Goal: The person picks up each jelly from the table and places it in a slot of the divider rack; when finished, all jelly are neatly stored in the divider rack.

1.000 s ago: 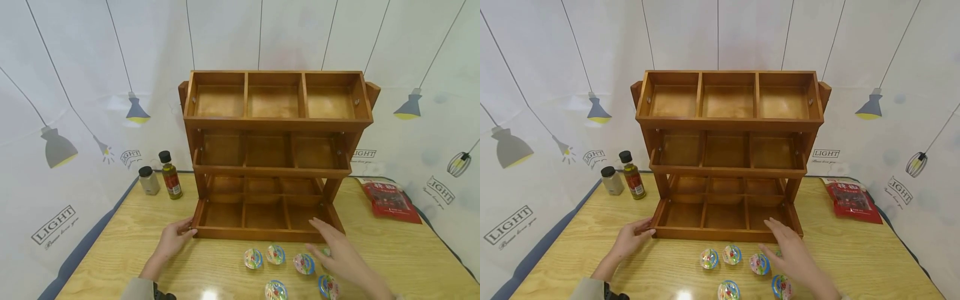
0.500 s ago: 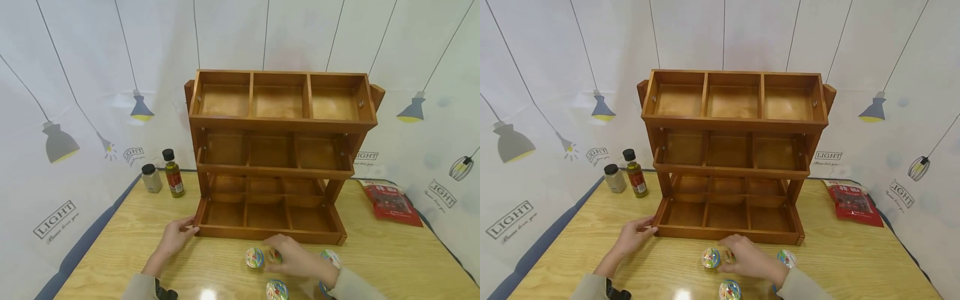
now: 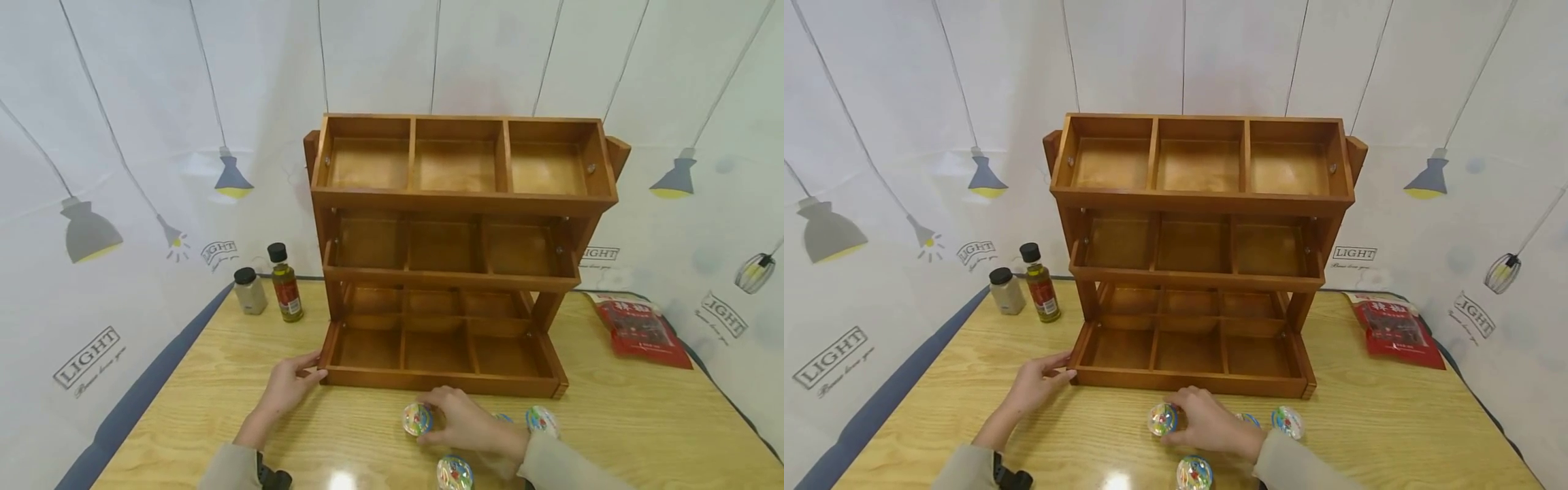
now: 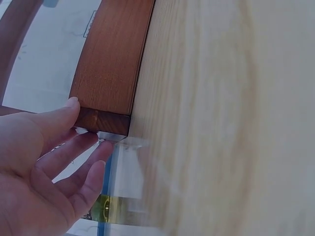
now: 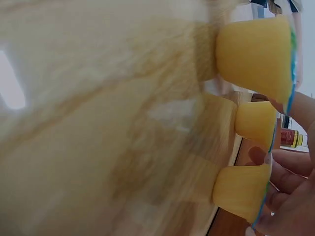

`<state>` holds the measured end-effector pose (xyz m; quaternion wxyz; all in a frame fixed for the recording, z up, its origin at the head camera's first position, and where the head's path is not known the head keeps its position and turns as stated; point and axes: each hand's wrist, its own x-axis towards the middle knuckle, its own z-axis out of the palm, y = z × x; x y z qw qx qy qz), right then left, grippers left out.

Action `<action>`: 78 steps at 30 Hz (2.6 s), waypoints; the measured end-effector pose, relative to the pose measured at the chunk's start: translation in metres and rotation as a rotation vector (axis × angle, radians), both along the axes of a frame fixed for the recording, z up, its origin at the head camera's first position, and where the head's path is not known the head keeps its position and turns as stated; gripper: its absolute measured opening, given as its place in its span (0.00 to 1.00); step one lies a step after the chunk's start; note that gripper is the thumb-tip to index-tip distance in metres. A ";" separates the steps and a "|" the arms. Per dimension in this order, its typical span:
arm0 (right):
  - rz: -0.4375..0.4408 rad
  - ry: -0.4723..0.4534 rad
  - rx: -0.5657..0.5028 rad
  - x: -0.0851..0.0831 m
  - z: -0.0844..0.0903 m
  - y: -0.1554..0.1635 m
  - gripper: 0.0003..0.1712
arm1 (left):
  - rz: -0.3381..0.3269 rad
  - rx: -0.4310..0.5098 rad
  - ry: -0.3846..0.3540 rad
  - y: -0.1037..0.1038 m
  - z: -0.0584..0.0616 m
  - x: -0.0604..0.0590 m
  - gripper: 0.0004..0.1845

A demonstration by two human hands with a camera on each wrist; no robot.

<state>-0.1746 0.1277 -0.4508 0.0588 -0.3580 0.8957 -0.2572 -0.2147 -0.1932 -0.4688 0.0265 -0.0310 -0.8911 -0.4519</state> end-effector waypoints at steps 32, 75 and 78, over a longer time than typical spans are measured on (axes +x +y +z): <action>-0.189 -0.230 -0.427 -0.023 0.025 -0.017 0.28 | 0.002 -0.015 0.004 -0.002 -0.002 0.005 0.23; -0.507 -0.330 -0.326 -0.128 -0.010 -0.135 0.30 | -0.054 -0.068 0.030 -0.004 0.006 -0.001 0.22; -0.519 -0.295 -0.338 -0.130 -0.011 -0.138 0.29 | -0.045 -0.070 0.031 -0.006 0.007 -0.003 0.22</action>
